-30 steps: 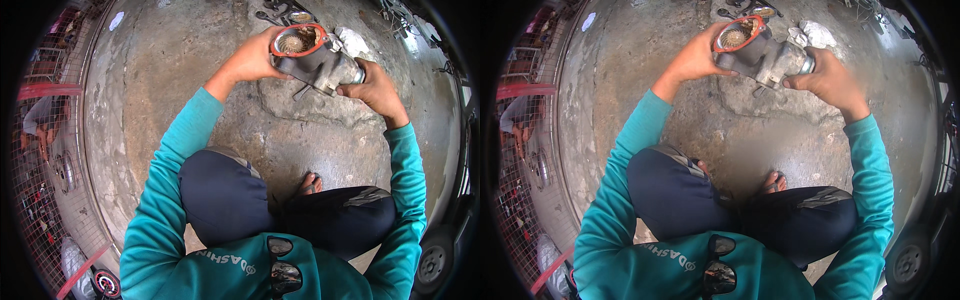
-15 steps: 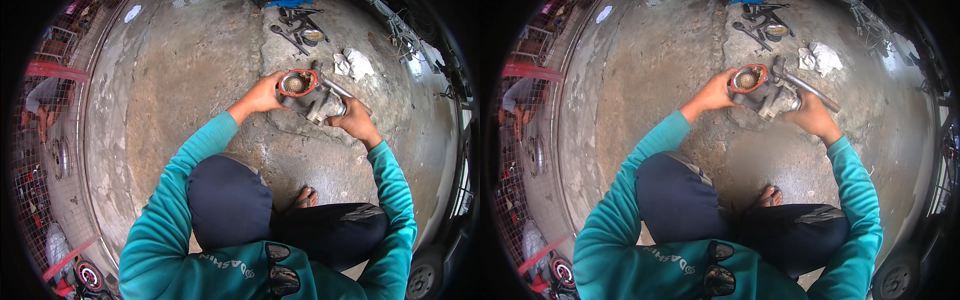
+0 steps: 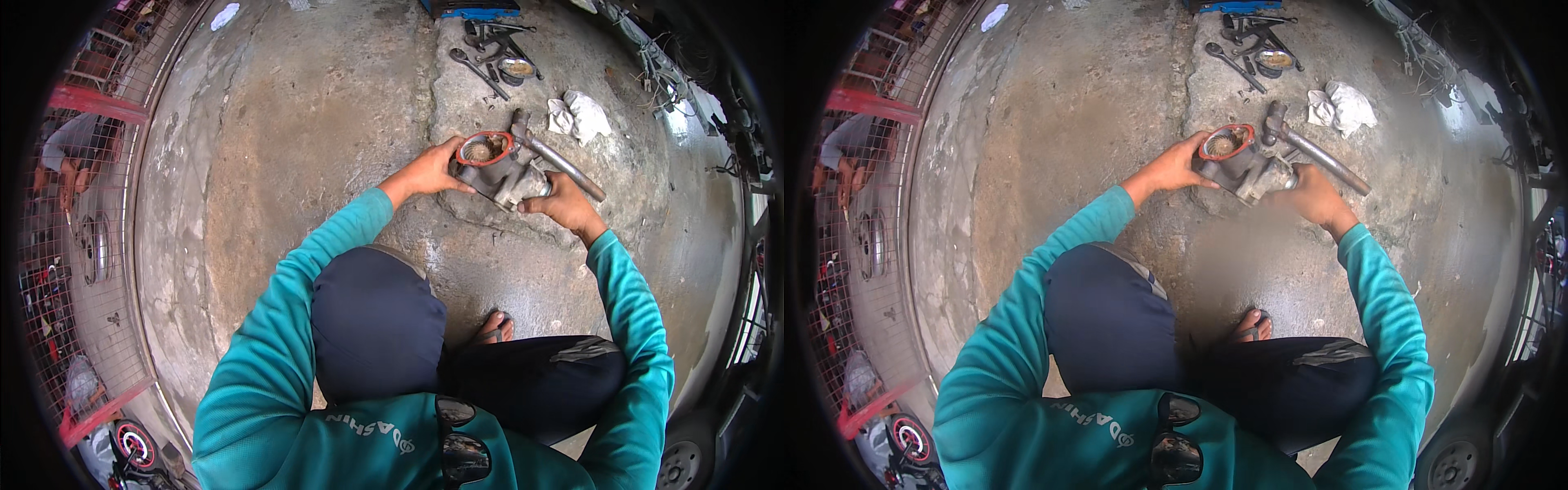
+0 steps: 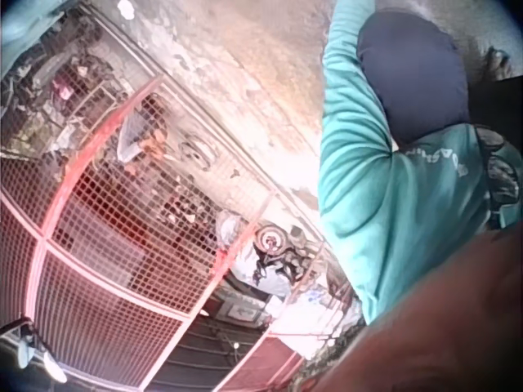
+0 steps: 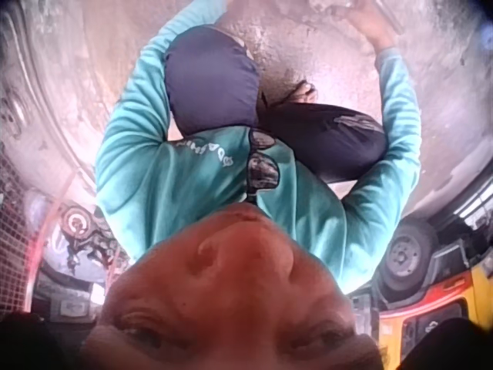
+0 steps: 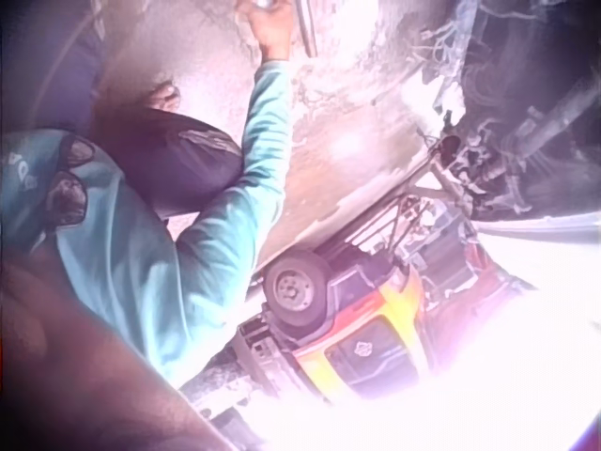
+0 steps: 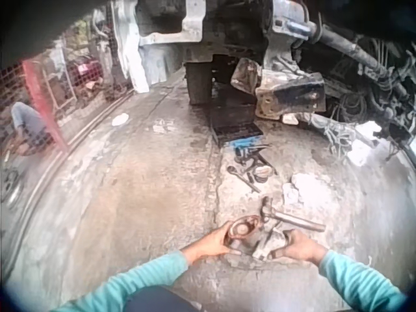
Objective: The person sits on the floor and uses a hammer to strike a mechanical part, then disassembles it by hand. They retrieve a screwdriver from a toolbox and use it to scrape inside the part.
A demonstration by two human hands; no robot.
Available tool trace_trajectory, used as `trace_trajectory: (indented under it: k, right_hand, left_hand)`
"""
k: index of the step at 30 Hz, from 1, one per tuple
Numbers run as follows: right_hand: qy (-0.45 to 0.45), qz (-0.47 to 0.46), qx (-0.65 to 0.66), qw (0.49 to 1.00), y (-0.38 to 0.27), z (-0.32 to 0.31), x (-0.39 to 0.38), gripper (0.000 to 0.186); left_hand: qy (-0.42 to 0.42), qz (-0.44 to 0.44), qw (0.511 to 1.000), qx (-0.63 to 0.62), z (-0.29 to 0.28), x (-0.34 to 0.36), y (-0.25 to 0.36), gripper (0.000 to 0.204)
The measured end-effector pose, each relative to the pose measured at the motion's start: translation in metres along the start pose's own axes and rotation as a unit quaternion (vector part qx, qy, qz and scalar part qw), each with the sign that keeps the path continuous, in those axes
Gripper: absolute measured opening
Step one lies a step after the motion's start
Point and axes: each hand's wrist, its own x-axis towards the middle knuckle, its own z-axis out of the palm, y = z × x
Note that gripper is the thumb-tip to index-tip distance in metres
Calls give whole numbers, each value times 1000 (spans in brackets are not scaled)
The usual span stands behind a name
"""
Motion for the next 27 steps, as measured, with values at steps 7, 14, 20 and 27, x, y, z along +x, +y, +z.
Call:
trace_trajectory:
  k: [7,14,20,27]
  right_hand:
    - [-14,-30,1,999,-1,-6,-10,79]
    - [-21,-133,195,971,-68,-24,-20,102]
    - [-61,-135,356,923,-113,-17,-20,109]
    - [-179,-130,625,749,-102,6,-27,84]
  left_hand:
    - [58,69,996,11,-25,-6,39,92]
    - [117,322,905,251,-120,-29,199,71]
    - [99,208,938,261,-168,-42,280,87]
    - [335,142,927,-86,-203,-66,256,112]
